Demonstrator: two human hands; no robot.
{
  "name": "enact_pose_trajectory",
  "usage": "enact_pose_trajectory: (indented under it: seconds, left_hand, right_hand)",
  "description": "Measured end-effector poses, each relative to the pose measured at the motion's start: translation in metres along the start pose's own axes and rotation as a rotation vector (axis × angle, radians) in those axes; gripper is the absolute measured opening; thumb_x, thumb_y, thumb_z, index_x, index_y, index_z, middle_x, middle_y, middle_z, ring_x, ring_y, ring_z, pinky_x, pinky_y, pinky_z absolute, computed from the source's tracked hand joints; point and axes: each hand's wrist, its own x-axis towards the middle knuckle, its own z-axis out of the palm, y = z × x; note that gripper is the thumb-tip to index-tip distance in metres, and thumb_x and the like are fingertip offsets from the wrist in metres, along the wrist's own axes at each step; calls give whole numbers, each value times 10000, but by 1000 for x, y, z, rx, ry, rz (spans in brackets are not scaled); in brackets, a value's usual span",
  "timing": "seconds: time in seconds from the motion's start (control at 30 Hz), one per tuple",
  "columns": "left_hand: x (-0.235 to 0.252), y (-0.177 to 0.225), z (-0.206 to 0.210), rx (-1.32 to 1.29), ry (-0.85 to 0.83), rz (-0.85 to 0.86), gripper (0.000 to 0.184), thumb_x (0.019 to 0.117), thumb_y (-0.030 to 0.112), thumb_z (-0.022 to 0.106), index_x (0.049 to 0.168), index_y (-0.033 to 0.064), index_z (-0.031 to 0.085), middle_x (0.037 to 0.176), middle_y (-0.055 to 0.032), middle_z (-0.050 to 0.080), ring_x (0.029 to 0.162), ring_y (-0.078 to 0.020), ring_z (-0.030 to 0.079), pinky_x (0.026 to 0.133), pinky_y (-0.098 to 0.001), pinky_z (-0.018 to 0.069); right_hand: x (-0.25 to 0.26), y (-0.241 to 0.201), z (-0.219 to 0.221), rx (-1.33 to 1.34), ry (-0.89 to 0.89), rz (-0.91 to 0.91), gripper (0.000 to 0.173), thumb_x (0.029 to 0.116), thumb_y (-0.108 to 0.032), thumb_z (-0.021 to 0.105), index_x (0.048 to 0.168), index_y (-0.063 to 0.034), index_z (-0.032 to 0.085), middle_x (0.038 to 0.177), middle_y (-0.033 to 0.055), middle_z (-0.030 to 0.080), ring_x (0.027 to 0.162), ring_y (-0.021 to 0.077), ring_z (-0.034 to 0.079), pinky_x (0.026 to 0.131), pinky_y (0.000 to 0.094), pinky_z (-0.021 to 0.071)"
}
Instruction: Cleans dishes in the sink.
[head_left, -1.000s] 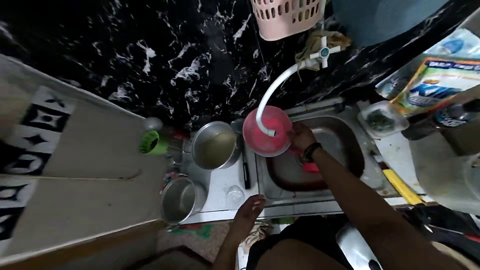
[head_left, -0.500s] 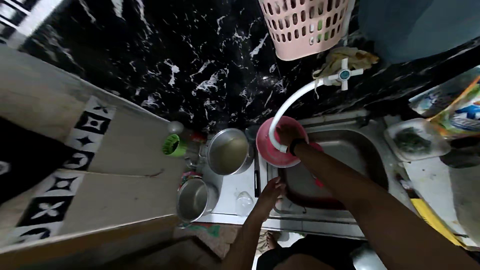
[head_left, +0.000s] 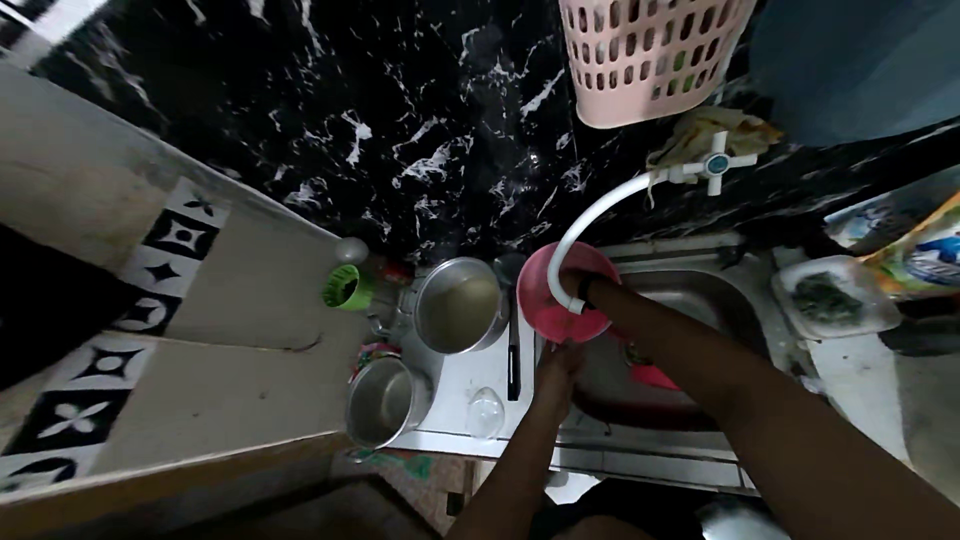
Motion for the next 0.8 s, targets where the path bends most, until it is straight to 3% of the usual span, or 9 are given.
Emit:
enact_pose_trajectory:
  seconds: [0.07, 0.17, 0.27, 0.33, 0.43, 0.5, 0.57, 0.7, 0.8]
  left_hand:
    - [3, -4, 4, -40, 76, 20, 431, 1086, 176, 493, 1452, -34, 406, 1263, -223, 625, 1067, -260, 677, 917, -382, 570]
    - [11, -4, 4, 35, 141, 33, 342, 1076, 149, 495, 1342, -64, 495, 1123, -213, 655, 919, -238, 683, 817, -370, 584]
    - [9, 1, -6, 154, 157, 62, 269, 1060, 119, 511, 1236, -80, 551, 991, -177, 643, 803, -205, 644, 745, -353, 573]
    - [8, 9, -14, 182, 120, 93, 239, 1054, 105, 514, 1189, -77, 591, 976, -158, 650, 805, -189, 637, 742, -342, 571]
    - [-12, 24, -16, 126, 103, 68, 213, 1055, 125, 512, 1164, -37, 595, 913, -104, 651, 724, -142, 629, 662, -287, 561]
    - [-31, 32, -12, 116, 118, 17, 253, 1046, 121, 531, 1254, -20, 567, 1038, -139, 650, 798, -184, 646, 698, -327, 568]
    - [-45, 30, -6, 158, 96, -3, 283, 1035, 115, 544, 1295, 4, 535, 1107, -149, 645, 869, -205, 658, 724, -347, 568]
    - [-51, 20, 17, 217, -13, 59, 291, 1019, 110, 557, 1288, 3, 541, 1043, -141, 666, 843, -205, 675, 717, -358, 584]
    - [-49, 8, 37, 259, -101, 85, 361, 1020, 124, 571, 1351, 3, 497, 1083, -130, 648, 879, -188, 662, 756, -354, 583]
  right_hand:
    - [-21, -5, -1, 6, -98, -44, 493, 1015, -307, 642, 1331, 69, 596, 1351, 286, 601, 1280, 441, 566, 1082, 626, 417]
    - [-36, 8, -3, -42, -41, -194, 536, 1006, -358, 638, 1329, 69, 602, 1335, 299, 609, 1274, 461, 571, 1083, 647, 421]
    - [-118, 11, -50, 148, 80, -171, 456, 1056, -319, 553, 1372, 6, 597, 1356, 258, 612, 1302, 413, 566, 1115, 606, 412]
    - [-192, 21, -88, 308, 308, -35, 366, 1061, -286, 515, 1284, -30, 654, 1239, 208, 672, 1179, 359, 641, 1043, 579, 482]
    - [-268, 30, -116, 369, 911, 80, 260, 1012, -233, 610, 1176, -43, 679, 1008, 194, 710, 902, 367, 702, 800, 629, 556]
    - [-279, 30, -133, 218, 1145, 64, 527, 967, -407, 652, 1369, -72, 589, 1214, 197, 665, 1054, 373, 681, 867, 611, 560]
    - [-269, 28, -149, 33, 1148, 28, 667, 931, -519, 683, 1394, -48, 586, 1331, 236, 610, 1213, 432, 606, 962, 629, 512]
    - [-257, 23, -166, -253, 1038, -35, 331, 942, -86, 630, 1268, -51, 671, 1342, 203, 624, 1291, 456, 537, 1005, 658, 434]
    - [-270, 28, -185, -360, 885, -121, 416, 959, 2, 578, 1308, -193, 691, 1384, 184, 598, 1279, 469, 533, 981, 670, 443]
